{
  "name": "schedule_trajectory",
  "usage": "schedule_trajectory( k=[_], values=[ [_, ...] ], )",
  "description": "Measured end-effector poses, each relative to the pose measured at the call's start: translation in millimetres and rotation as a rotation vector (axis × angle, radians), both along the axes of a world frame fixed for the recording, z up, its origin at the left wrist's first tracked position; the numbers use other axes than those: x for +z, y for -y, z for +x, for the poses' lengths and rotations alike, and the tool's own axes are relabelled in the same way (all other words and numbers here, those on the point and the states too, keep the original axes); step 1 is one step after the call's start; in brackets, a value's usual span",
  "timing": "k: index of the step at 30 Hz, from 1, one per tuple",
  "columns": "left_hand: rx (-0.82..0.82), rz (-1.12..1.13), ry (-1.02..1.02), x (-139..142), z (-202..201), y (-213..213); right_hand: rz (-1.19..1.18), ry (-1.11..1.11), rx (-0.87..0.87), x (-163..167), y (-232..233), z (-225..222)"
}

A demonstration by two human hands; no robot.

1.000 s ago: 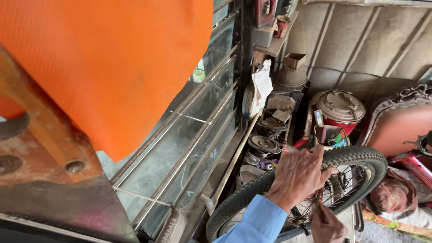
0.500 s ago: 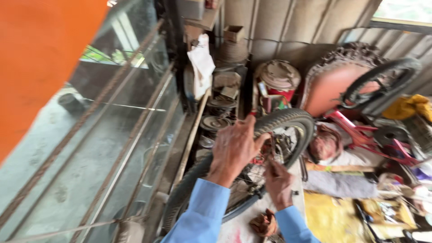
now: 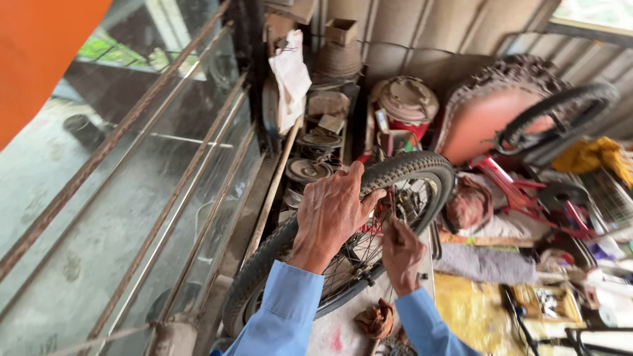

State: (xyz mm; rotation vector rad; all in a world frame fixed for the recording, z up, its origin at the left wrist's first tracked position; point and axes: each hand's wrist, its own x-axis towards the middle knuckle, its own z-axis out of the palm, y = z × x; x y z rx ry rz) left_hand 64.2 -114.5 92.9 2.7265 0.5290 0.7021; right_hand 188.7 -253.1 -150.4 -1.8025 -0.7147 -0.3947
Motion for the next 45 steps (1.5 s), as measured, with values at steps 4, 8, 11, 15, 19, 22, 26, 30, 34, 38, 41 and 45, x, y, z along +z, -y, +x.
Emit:
schedule_trajectory(
  k=[4,8,11,15,19,22,26,30,34,38,41,45],
  values=[
    [0.038,-0.088,-0.157,5,-4,-2,-0.037,0.03,0.112,-13,9,-36],
    [0.07,-0.095,-0.197,9,-2,0,-0.02,0.095,0.157,-8,9,-24],
    [0.06,0.015,-0.042,8,1,6,0.088,0.057,0.179,6,-6,20],
    [0.094,-0.026,-0.1,8,3,12,0.197,-0.1,0.199,10,-7,36],
    [0.13,0.022,-0.094,16,4,9,-0.066,-0.036,0.21,-3,11,-7],
    [0.149,0.005,-0.131,20,5,8,-0.015,-0.229,0.262,-10,15,-29],
    [0.144,0.025,-0.141,19,5,9,-0.086,-0.3,0.167,1,6,-6],
    [0.131,-0.042,-0.167,16,3,12,0.154,-0.209,0.174,19,-7,30],
    [0.125,-0.002,-0.145,18,-1,12,0.13,-0.169,0.158,9,-12,23],
    [0.157,-0.006,-0.214,18,-3,11,0.026,-0.132,0.21,-26,10,-22],
    [0.159,-0.094,-0.266,18,-4,12,-0.042,-0.239,0.248,-28,13,-16],
    [0.151,0.004,-0.217,19,-4,19,0.152,-0.412,0.298,12,1,36]
  ],
)
